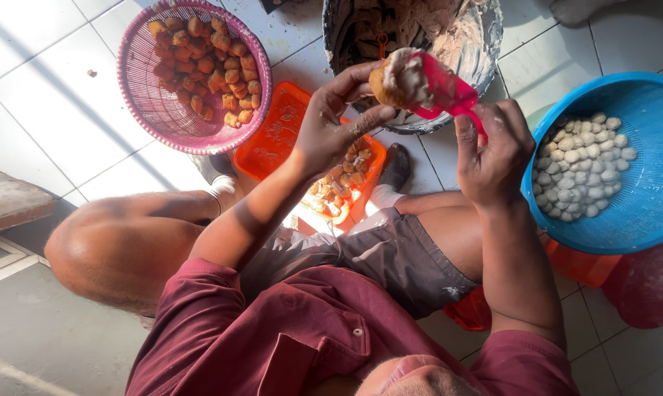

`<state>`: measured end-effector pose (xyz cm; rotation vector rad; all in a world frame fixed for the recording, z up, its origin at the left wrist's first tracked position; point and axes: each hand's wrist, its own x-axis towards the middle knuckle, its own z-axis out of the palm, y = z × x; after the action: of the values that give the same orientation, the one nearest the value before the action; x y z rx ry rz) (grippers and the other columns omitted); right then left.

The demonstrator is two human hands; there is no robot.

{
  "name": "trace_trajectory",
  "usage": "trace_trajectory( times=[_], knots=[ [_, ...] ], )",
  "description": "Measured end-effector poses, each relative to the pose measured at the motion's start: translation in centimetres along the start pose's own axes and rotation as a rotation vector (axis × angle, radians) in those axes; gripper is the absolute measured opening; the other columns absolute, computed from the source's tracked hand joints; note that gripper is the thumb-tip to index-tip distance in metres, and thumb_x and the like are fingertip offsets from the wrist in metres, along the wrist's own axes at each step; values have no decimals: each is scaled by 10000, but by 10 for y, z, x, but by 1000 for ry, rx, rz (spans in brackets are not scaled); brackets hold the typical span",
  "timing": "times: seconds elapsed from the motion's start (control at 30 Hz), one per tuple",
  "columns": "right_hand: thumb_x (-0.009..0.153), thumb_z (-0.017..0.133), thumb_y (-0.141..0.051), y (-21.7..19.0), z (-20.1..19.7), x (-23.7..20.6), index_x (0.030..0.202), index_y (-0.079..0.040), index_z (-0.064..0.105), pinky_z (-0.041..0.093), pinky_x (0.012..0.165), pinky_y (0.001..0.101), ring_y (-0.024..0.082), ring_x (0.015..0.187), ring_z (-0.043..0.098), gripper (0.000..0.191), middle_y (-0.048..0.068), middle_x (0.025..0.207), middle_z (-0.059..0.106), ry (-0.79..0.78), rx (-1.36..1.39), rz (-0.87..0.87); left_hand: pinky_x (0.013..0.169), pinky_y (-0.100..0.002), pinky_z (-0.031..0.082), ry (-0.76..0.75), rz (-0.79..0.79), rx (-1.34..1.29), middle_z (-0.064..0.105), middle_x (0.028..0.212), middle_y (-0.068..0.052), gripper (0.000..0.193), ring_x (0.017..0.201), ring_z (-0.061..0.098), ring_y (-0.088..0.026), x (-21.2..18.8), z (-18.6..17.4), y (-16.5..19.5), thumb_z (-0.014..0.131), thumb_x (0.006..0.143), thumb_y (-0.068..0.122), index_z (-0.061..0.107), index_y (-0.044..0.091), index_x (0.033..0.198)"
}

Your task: The person sits on the floor and fills fried food pieces with a white paste, scooping the paste with a pink spatula and pressing it into each piece by hand, then placing the filled piece onto an orange tray. They repeatedly take new fried pieces from a pink basket and continue filling them one at a time.

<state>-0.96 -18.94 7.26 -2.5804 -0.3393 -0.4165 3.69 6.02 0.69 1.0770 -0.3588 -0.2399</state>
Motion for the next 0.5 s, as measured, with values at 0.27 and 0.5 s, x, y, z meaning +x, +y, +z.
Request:
trace_trajectory(
  times=[0.27, 0.5],
  knots=[
    [1144, 725, -256, 5, -3, -5, 1079, 27, 713, 435, 601, 343, 200, 671, 558, 290, 117, 918, 602, 4, 3, 17, 1213, -316, 381, 54, 172, -86, 623, 1364, -56, 308, 1395, 522, -150, 8, -10, 11, 754, 1024, 48, 569, 51, 1271],
    [1120, 692, -227, -14, 9, -14, 1067, 35, 691, 483, 655, 327, 220, 752, 619, 268, 114, 936, 625, 14, 127, -94, 998, -307, 517, 168, 337, 728, 630, 1251, -90, 314, 1157, 636, -197, 5, -6, 25, 810, 892, 23, 646, 51, 1159]
  ],
)
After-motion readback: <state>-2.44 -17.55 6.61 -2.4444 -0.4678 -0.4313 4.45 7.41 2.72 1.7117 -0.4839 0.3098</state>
